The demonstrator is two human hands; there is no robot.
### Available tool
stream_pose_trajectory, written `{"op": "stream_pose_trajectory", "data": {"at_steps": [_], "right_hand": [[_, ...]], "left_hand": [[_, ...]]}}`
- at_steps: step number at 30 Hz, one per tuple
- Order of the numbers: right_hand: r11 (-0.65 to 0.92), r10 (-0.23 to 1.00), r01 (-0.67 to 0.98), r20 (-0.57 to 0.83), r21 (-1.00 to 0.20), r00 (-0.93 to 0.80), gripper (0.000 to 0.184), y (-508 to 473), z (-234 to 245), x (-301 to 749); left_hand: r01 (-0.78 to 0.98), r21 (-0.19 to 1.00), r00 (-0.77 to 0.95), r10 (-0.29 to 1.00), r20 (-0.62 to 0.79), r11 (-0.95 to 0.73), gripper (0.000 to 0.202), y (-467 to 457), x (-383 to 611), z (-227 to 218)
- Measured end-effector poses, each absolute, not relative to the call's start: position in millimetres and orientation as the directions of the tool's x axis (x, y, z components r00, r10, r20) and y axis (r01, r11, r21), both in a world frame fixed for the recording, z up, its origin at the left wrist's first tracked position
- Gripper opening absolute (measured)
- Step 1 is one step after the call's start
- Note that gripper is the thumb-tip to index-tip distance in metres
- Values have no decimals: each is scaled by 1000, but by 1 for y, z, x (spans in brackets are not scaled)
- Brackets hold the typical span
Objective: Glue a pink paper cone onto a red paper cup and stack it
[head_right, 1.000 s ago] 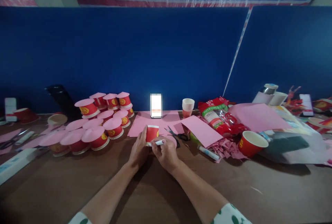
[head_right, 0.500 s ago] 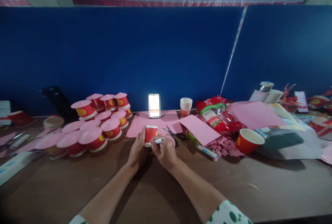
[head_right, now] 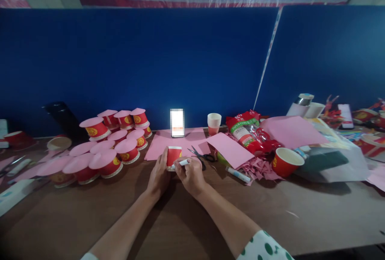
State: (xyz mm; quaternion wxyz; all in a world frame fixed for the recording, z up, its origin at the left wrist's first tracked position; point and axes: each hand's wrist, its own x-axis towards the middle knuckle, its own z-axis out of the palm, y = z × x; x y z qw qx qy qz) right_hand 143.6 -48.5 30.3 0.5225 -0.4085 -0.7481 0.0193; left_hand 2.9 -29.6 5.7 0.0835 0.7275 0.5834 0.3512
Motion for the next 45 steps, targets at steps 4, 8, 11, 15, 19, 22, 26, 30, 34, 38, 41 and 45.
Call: {"op": "stream_pose_trajectory", "data": {"at_steps": [4,8,11,15,19,22,26,30,34,38,41,45], "right_hand": [[670,621,586,776,-456,-107,24,-48,30,143],[663,635,584,765,-468,-107,24,-49,31,144],[659,642,585,759,-473,-109,24,-49,33,144],[662,641,582,759,-473,-112,26,-49,33,144],[654,643,596,758,-466,-112,27,-49,32,144],[653,649,605,748,-455,-138,28,-48,32,145],[655,642,617,752,-436,-150,28,-48,31,145],[663,638,608,754,-438,-153,27,-48,30,144],[643,659,617,739,-454,-144,27,-48,29,143],[638,661,621,738,-455,-138,29,-48,29,143],[630,661,632,739,-452,-130,31,-47,29,144],[632,659,625,742,-458,-122,29,-45,28,145]], "left_hand": [[795,522,73,903,422,-309,68,-29,3,4],[798,523,72,908,413,-301,69,-29,3,4],[796,529,70,912,405,-296,68,-30,3,5],[782,541,72,908,413,-308,68,-30,3,6],[777,545,77,907,414,-315,68,-31,3,7],[783,537,85,908,411,-316,69,-30,3,7],[785,532,90,908,410,-318,68,-29,3,6],[788,522,87,898,432,-328,65,-28,3,4],[789,528,81,905,418,-315,64,-29,3,6],[780,556,52,916,397,-286,66,-30,4,8],[777,541,74,899,432,-323,67,-28,4,5],[789,516,86,892,445,-334,66,-25,2,0]]}}
